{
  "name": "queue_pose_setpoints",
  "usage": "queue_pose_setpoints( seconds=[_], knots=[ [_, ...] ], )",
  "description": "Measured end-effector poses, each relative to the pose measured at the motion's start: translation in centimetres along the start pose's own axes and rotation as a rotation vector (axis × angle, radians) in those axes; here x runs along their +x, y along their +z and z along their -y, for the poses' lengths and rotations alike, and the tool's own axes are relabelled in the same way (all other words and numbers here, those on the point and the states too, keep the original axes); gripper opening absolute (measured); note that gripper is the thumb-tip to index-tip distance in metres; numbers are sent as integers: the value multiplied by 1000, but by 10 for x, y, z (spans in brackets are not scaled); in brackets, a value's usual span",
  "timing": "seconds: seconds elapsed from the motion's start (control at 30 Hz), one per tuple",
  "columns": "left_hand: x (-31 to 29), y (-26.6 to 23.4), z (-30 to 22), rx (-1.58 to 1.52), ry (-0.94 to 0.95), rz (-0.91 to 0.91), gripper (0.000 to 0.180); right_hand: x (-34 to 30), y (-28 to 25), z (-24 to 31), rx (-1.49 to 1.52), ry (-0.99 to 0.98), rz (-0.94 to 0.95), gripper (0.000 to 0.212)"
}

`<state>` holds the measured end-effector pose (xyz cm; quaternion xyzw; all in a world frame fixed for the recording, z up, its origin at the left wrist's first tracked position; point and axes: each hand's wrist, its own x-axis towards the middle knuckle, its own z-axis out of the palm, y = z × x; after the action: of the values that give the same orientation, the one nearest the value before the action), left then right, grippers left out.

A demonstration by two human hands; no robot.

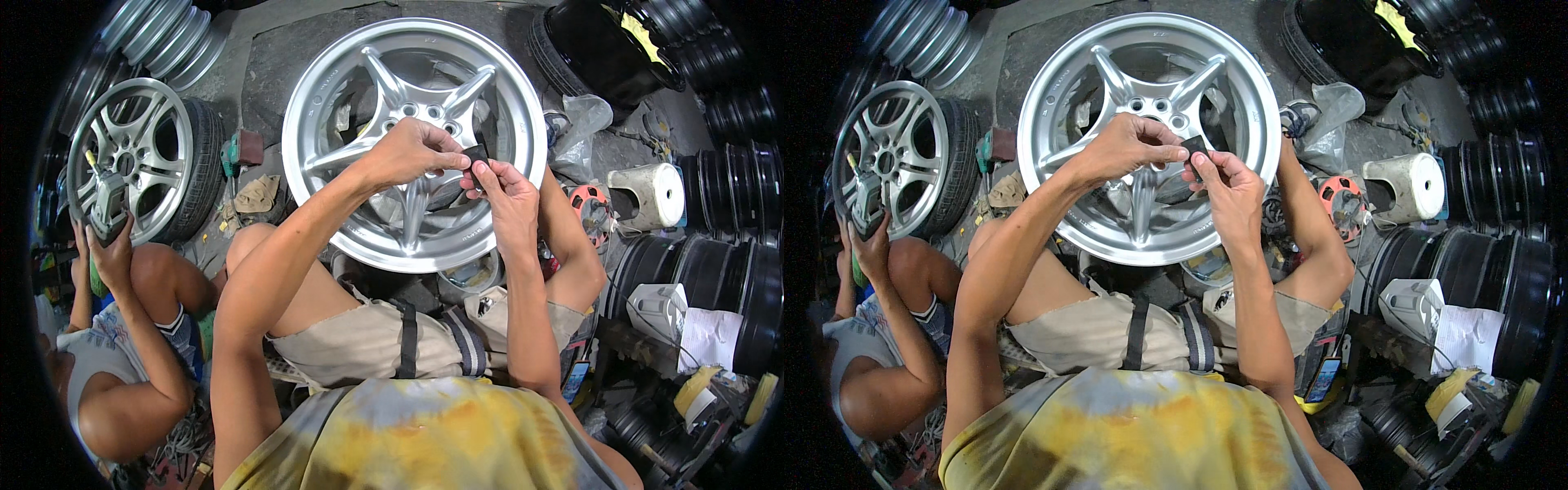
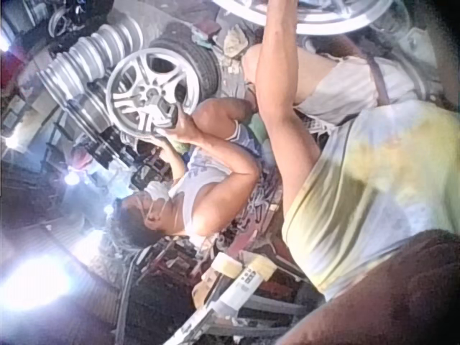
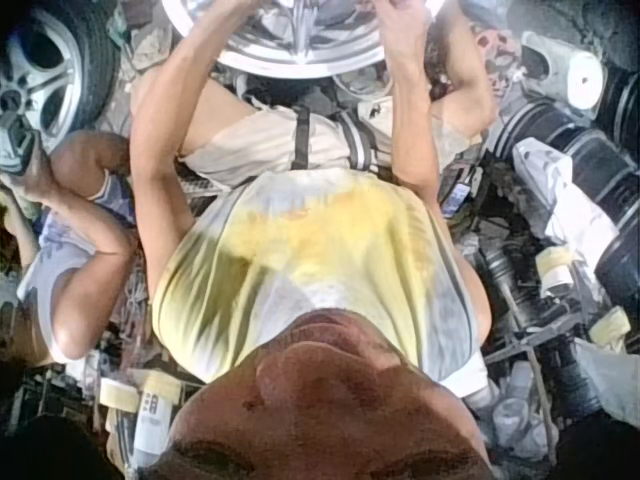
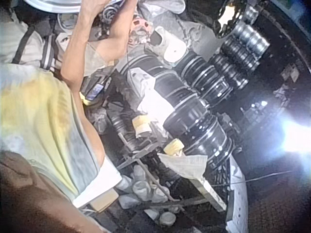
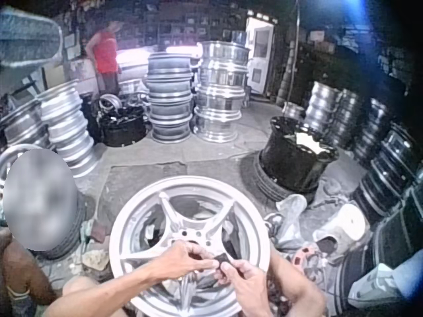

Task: The person cleans a silver car wheel rim using a yellow cloth and a small black abrasive pad. They wipe the rim's surface and spokes, then use the pad to scrub the bolt holes and edges. The person flips the rim over to clean the back side and continues wiping with the cloth.

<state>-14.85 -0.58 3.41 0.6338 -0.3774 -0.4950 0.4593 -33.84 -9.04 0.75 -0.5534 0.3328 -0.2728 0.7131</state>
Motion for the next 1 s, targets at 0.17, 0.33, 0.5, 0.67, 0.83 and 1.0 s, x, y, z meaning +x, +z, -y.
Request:
queue_pose_setpoints(
  seconds=[0.17, 0.33, 0.5, 0.67, 0.83, 1.0],
  knots=[
    [3, 0, 4, -43, 31, 17, 24, 0, -2, -1, 77, 16, 61, 18],
    [3, -10, 1, 40, 89, 129, 22, 2, -6, 0, 354, 140, 224, 18],
    [12, -42, -6, 130, 147, 77, 25, 3, -1, 3, 66, 23, 253, 11],
    [20, -122, 1, 660, 397, -722, 31, 15, 32, -4, -709, -582, 37, 8],
    [36, -155, 18, 773, 375, -863, 49, 38, 40, -12, -1051, -755, -136, 16],
    [49, -162, 44, 895, 199, -883, 78, 45, 49, -21, -1137, -706, -173, 17]
  ],
)
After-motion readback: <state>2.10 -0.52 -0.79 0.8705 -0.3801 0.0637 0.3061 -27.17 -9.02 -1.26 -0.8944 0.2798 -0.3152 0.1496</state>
